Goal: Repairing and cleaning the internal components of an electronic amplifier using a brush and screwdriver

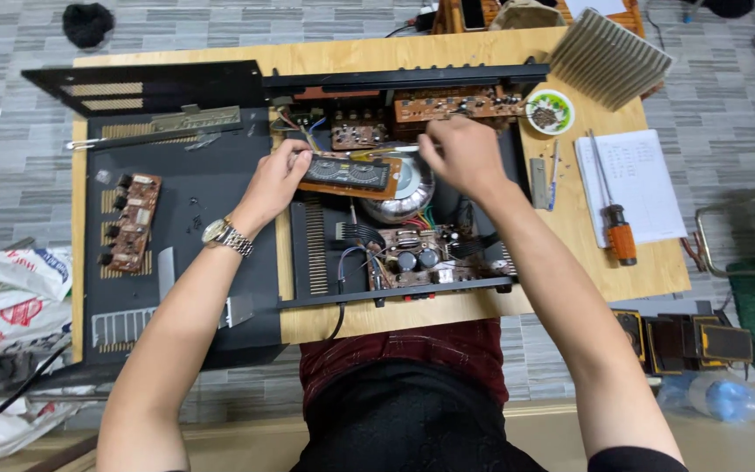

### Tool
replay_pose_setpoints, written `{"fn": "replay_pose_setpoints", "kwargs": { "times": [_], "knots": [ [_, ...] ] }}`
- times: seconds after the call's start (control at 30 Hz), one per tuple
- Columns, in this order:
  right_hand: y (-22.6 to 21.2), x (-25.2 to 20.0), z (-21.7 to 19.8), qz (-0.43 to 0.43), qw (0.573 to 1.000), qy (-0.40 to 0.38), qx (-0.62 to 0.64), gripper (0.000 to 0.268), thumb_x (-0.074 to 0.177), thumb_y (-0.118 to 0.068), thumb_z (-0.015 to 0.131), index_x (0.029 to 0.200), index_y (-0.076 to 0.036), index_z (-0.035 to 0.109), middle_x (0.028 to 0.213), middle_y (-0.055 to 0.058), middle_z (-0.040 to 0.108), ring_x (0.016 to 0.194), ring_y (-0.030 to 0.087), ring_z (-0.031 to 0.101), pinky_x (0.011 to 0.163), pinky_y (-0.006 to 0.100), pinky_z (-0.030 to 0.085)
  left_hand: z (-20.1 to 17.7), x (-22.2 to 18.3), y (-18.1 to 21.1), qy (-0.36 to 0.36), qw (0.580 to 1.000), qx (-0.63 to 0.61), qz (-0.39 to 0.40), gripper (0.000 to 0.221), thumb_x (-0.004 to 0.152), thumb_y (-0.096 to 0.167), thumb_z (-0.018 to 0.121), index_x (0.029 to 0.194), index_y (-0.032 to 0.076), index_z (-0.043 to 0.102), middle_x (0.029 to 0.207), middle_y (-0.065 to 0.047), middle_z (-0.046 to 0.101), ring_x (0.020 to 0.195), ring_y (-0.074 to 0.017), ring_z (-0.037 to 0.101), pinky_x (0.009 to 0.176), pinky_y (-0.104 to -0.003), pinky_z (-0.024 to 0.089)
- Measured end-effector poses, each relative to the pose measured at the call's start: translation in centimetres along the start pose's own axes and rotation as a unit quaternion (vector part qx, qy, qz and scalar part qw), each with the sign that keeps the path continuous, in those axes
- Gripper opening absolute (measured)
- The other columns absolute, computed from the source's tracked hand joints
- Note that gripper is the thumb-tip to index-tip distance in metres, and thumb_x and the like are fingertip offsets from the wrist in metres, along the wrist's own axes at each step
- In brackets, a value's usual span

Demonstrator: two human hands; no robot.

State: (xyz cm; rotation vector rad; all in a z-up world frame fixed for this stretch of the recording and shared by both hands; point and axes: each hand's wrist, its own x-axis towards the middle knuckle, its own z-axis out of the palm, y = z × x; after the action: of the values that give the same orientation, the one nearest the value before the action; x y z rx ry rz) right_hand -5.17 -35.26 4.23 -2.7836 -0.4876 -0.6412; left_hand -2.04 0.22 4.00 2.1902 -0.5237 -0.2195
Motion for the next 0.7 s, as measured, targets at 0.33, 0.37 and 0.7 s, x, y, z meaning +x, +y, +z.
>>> {"fn": "replay_pose_setpoints", "kwargs": {
  "times": [0.33,0.37,0.7],
  "knots": [
    [-0.9,0.1,-2.0,0.033,0.998,0.043,0.019,0.019,0.087,-0.030,0.068,0.081,-0.012,0.068,0.068,0.015,0.068,0.073,0.037,0.071,0.062,0.048,0.056,0.4,-0.2,1.1,0.004,0.999,0.001,0.042,0.035,0.112,0.019,0.048,0.134,-0.007,0.058,0.113,-0.040,0.065,0.111,-0.0567,0.060,0.093,-0.062,0.048],
    [-0.9,0.4,-1.6,0.017,0.996,0.050,0.071,0.019,0.086,-0.027,0.068,0.083,-0.008,0.069,0.071,0.019,0.070,0.074,0.040,0.072,0.064,0.052,0.056,0.0,-0.1,2.1,0.008,0.999,0.013,0.047,0.036,0.113,0.014,0.046,0.135,-0.013,0.056,0.116,-0.045,0.061,0.113,-0.0611,0.057,0.095,-0.065,0.046],
    [0.0,1.0,0.0,0.015,0.994,0.075,0.082,0.028,0.088,-0.019,0.047,0.061,-0.011,0.046,0.046,0.003,0.045,0.036,0.019,0.039,0.036,0.036,0.031,0.6,0.4,-2.6,-0.001,0.993,0.118,-0.025,0.037,0.119,0.026,0.045,0.138,-0.001,0.062,0.115,-0.019,0.068,0.101,-0.0334,0.061,0.083,-0.047,0.042]
  ]
}}
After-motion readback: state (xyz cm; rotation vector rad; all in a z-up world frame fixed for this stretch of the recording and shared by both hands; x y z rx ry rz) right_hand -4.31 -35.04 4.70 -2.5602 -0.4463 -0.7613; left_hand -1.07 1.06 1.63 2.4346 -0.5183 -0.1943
